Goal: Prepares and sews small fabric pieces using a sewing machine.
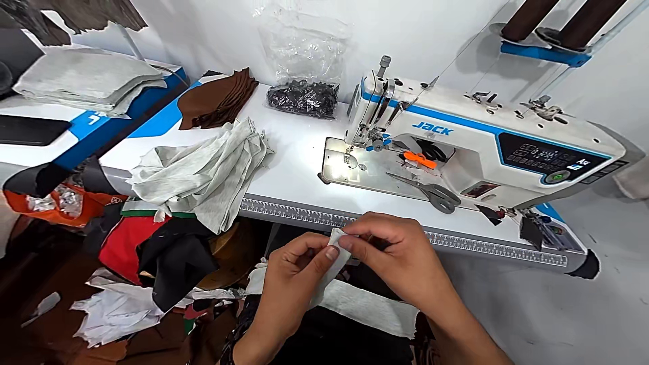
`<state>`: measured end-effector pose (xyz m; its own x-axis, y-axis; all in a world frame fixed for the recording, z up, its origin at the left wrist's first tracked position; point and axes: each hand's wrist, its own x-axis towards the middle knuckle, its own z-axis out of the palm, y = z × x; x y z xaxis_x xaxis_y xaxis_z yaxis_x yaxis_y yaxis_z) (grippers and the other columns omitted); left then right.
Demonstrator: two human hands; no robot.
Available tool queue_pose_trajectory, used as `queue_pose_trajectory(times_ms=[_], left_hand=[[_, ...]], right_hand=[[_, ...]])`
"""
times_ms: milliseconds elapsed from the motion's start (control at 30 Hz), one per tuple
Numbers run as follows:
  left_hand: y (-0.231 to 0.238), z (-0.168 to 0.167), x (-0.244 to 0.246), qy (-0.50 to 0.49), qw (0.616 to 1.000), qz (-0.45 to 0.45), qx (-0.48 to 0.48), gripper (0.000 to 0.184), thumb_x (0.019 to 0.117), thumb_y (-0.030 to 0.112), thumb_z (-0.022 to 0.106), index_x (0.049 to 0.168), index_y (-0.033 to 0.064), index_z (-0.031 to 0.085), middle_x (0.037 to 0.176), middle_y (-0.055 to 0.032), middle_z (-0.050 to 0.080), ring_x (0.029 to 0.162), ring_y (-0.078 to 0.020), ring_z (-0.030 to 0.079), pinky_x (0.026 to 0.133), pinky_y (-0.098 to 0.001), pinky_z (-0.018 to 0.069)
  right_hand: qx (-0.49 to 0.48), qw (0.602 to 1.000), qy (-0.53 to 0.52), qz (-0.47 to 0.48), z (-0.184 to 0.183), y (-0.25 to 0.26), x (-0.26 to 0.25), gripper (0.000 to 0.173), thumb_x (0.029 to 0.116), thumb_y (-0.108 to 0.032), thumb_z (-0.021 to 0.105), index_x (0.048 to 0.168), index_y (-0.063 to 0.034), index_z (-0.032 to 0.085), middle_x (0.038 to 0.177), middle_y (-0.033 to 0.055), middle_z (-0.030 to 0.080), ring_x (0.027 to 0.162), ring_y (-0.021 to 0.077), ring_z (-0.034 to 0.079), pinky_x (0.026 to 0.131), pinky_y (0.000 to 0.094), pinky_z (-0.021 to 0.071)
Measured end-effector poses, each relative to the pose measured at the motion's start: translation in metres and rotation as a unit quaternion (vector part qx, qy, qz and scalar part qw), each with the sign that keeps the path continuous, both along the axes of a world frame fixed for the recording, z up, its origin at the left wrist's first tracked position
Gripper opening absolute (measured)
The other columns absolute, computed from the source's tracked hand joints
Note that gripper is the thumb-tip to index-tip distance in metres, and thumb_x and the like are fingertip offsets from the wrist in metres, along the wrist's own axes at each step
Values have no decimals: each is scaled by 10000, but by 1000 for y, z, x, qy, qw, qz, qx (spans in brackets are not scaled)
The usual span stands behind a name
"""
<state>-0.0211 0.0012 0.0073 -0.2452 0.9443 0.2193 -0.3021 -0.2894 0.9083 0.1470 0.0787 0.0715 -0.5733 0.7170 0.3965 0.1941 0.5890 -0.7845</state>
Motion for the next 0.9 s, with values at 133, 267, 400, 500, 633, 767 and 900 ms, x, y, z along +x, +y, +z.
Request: queue_pose_trajectory(times_ms=[133, 267, 400, 500, 633, 767, 900], left_hand=[[12, -7, 1, -101, 992, -51, -62, 147, 989, 168, 665, 994, 36, 728, 901, -111, 715, 809, -139, 702, 784, -303, 605], [49, -8, -14, 133, 990, 45, 18, 101, 1002, 170, 640, 1016, 104, 714, 785, -5, 685, 610, -52, 614, 546, -191, 524], [134, 19, -42, 484, 868, 65, 90, 128, 996, 220, 656, 1016, 124, 739, 831, 45, 680, 624, -36, 579, 557, -224, 510], [196, 21, -44, 546, 837, -11, 38, 102, 1006, 186, 664, 1013, 96, 712, 763, -32, 674, 559, -152, 586, 514, -356, 502], [247, -5, -35, 612, 788, -35, -52, 176, 991, 254, 688, 1108, 123, 707, 697, -30, 644, 582, -216, 614, 529, -464, 518], [265, -18, -30, 664, 745, -8, -59, 75, 962, 271, 703, 969, 198, 717, 693, 31, 625, 596, -163, 610, 525, -419, 503], [270, -27, -33, 670, 742, 18, -7, 79, 940, 253, 691, 946, 238, 768, 802, 61, 687, 678, -119, 659, 561, -376, 537]], right_hand=[[-76, 997, 18, -15, -9, 10, 0, 115, 978, -219, 705, 1007, -138, 780, 802, -21, 714, 630, 89, 639, 541, 216, 542], [-107, 993, 41, -39, -22, 40, -2, 110, 984, -189, 689, 1008, -116, 767, 786, 0, 729, 642, 90, 676, 564, 212, 572], [-33, 993, 15, -113, -38, 102, -5, 117, 1011, -180, 638, 1021, -116, 736, 805, -36, 727, 656, 59, 670, 557, 225, 557], [14, 981, -49, -186, -66, 160, -6, 140, 1002, -222, 659, 984, -123, 755, 935, -9, 719, 801, 87, 676, 666, 282, 572], [48, 960, -169, -220, -102, 218, -5, 227, 957, -332, 705, 913, -123, 779, 1170, 93, 684, 1129, 289, 617, 941, 534, 502], [85, 941, -231, -231, -109, 239, -7, 269, 883, -394, 737, 772, -150, 716, 799, 33, 662, 878, 248, 639, 851, 535, 492], [87, 938, -245, -230, -116, 245, -5, 295, 908, -423, 713, 816, -143, 727, 799, 27, 678, 848, 211, 654, 882, 522, 488]])
